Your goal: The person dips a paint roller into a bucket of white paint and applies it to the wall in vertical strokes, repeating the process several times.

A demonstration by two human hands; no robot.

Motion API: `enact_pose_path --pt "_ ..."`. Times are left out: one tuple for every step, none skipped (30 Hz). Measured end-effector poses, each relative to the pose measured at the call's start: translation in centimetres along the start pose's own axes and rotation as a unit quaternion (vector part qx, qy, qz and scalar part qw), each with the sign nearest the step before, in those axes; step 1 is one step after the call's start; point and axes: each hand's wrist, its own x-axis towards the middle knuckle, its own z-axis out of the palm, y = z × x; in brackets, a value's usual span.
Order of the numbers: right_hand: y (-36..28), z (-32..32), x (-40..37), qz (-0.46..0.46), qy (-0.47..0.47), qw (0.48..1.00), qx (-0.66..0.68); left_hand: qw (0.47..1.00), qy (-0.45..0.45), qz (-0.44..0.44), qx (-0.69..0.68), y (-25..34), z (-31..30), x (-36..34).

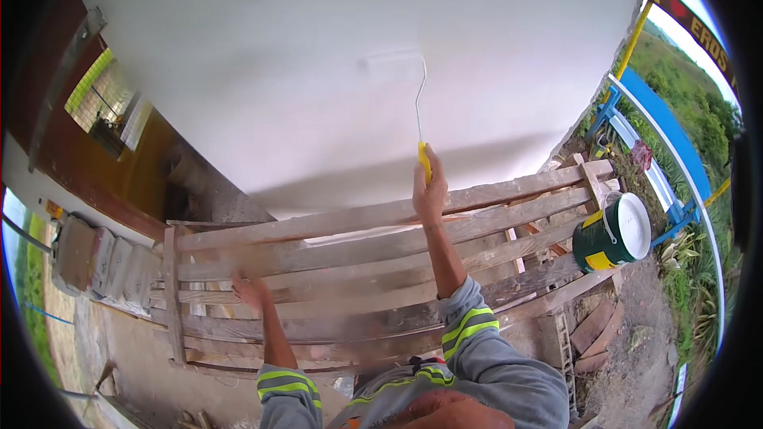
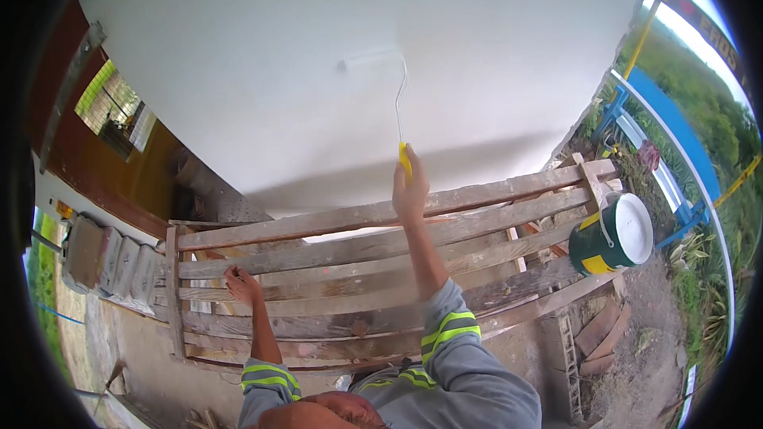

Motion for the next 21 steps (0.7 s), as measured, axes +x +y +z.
enact_pose_path --pt "-1.7 0.7 1.8 -0.027 0.009 0.999 0.017 1.000 -0.010 -0.010 -0.004 0.2 -0.3 -0.1" --pt "-3.1 1.4 3.8 -0.056 0.024 0.998 -0.013 1.000 -0.006 -0.008 -0.020 -0.1 0.0 -0.1" --pt "-5.9 1.5 5.6 -0.039 0.016 0.999 0.013 1.000 -0.008 -0.011 -0.020 -0.3 0.0 -0.2" --pt "-9.0 1.5 7.5 -0.023 0.009 0.999 0.039 1.000 -0.009 -0.014 -0.021 -0.2 0.1 -0.1" --pt "-10.9 2.0 9.5 -0.062 0.019 0.997 0.044 1.000 -0.009 -0.016 -0.022 -0.1 0.1 0.0" --pt "-12.6 2.3 11.6 -0.100 0.030 0.993 0.047 0.999 -0.018 -0.021 -0.020 0.1 0.0 0.0" --pt "-14.4 2.6 13.6 -0.117 0.031 0.991 0.052 0.999 -0.026 -0.027 -0.019 0.4 -0.2 0.0" --pt "-16.2 2.8 15.4 -0.133 0.031 0.989 0.056 0.999 -0.034 -0.033 -0.017 0.5 -0.5 0.0" --pt "-17.9 3.1 17.3 -0.155 0.041 0.986 0.047 0.999 -0.026 -0.029 -0.019 0.4 -0.4 -0.1" --pt "-19.8 3.4 19.1 -0.179 0.051 0.982 0.038 0.999 -0.017 -0.026 -0.023 0.4 -0.2 -0.1" --pt "-21.7 3.7 20.8 -0.200 0.060 0.978 0.029 0.999 -0.008 -0.024 -0.024 0.4 0.0 -0.1" --pt "-23.8 3.8 22.3 -0.200 0.061 0.978 0.027 0.999 -0.004 -0.022 -0.023 0.5 0.0 -0.2" --pt "-25.8 3.8 23.6 -0.198 0.062 0.978 0.025 1.000 0.000 -0.020 -0.020 0.5 0.0 -0.4" --pt "-27.6 3.9 25.2 -0.210 0.061 0.975 0.034 1.000 0.003 -0.019 -0.017 0.7 -0.1 -0.3" --pt "-29.2 4.0 26.7 -0.219 0.059 0.973 0.041 1.000 0.000 -0.017 -0.021 0.7 -0.3 -0.2" --pt "-30.7 4.2 28.3 -0.223 0.066 0.972 0.033 1.000 -0.005 -0.016 -0.025 0.6 -0.4 -0.2" --pt "-32.1 4.3 29.9 -0.227 0.073 0.971 0.024 0.999 -0.010 -0.013 -0.030 0.6 -0.5 -0.2" --pt "-33.0 4.4 30.8 -0.230 0.079 0.970 0.014 0.999 0.003 -0.004 -0.034 0.8 -0.6 -0.1" --pt "-33.1 4.2 31.1 -0.250 0.084 0.964 0.018 0.999 0.012 0.004 -0.037 0.8 -0.7 -0.3" --pt "-33.7 3.9 30.7 -0.270 0.089 0.958 0.022 0.999 0.022 0.011 -0.040 1.0 -0.7 -0.5" --pt "-34.2 3.7 30.1 -0.289 0.095 0.952 0.027 0.999 0.021 0.006 -0.041 1.1 -0.7 -0.5"
